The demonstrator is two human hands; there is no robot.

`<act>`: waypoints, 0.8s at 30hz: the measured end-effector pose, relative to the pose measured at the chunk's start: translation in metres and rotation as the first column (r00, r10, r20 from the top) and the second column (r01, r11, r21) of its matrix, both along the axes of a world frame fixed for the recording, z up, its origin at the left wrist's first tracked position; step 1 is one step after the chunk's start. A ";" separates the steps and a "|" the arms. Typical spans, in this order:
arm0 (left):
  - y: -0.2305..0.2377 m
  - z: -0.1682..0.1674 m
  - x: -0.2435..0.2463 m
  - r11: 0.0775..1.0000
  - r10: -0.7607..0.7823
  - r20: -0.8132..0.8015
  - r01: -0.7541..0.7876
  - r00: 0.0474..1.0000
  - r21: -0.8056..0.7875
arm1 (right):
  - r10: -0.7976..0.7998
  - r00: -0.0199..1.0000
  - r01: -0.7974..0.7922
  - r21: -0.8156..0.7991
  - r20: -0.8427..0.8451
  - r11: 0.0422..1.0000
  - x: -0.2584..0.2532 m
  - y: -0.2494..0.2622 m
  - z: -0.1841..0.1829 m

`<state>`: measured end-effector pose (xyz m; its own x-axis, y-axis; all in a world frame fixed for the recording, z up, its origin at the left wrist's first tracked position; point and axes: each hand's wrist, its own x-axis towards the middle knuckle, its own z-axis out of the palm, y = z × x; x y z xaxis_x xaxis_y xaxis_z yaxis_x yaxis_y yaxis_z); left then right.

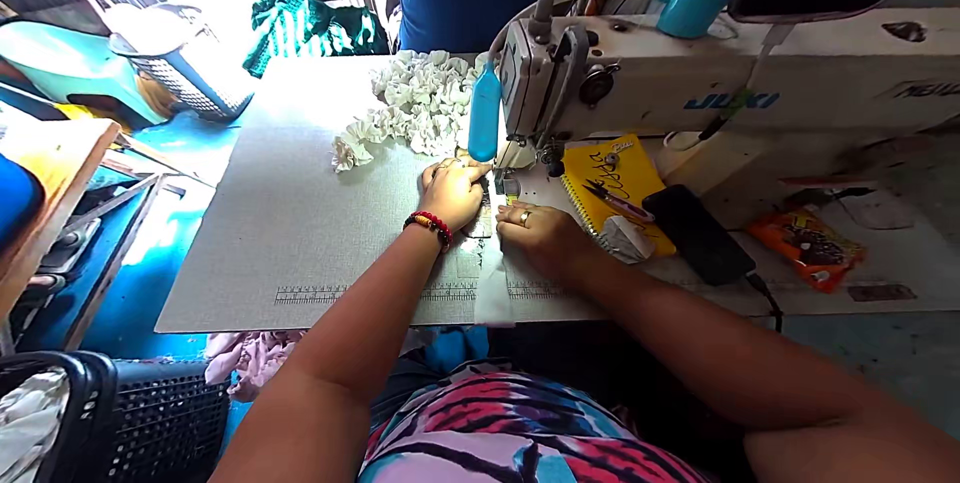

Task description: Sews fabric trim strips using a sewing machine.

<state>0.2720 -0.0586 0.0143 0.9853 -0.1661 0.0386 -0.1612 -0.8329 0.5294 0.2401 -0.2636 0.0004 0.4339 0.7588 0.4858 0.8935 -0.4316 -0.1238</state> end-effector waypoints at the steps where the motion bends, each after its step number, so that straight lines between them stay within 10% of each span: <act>1: 0.001 0.001 -0.001 1.000 -0.003 0.001 0.003 1.000 -0.001 | -0.043 0.999 0.044 0.003 -0.007 0.999 -0.001 0.003 -0.001; 6: 0.001 0.011 -0.089 0.978 0.095 0.098 -0.074 0.991 -0.193 | -0.201 0.960 0.207 0.010 -0.194 0.978 -0.031 -0.004 -0.003; 11: 0.020 -0.011 -0.240 0.772 -0.062 -0.372 -0.192 0.926 -0.607 | -0.154 0.925 0.225 0.175 -0.348 0.958 -0.104 -0.036 -0.008; 14: 0.022 -0.039 -0.234 0.767 0.037 -0.634 -0.429 0.772 -0.478 | -0.119 0.922 0.217 0.237 -0.368 0.947 -0.125 -0.041 -0.014; 18: 0.008 -0.062 -0.210 0.805 -0.028 -0.500 -0.277 0.865 -0.524 | -0.127 0.908 0.238 0.243 -0.399 0.940 -0.126 -0.039 -0.011; 24: 0.060 -0.032 -0.263 0.446 -0.257 -0.444 -0.302 0.859 -0.842 | -0.091 0.900 0.205 0.230 -0.426 0.951 -0.125 -0.043 -0.009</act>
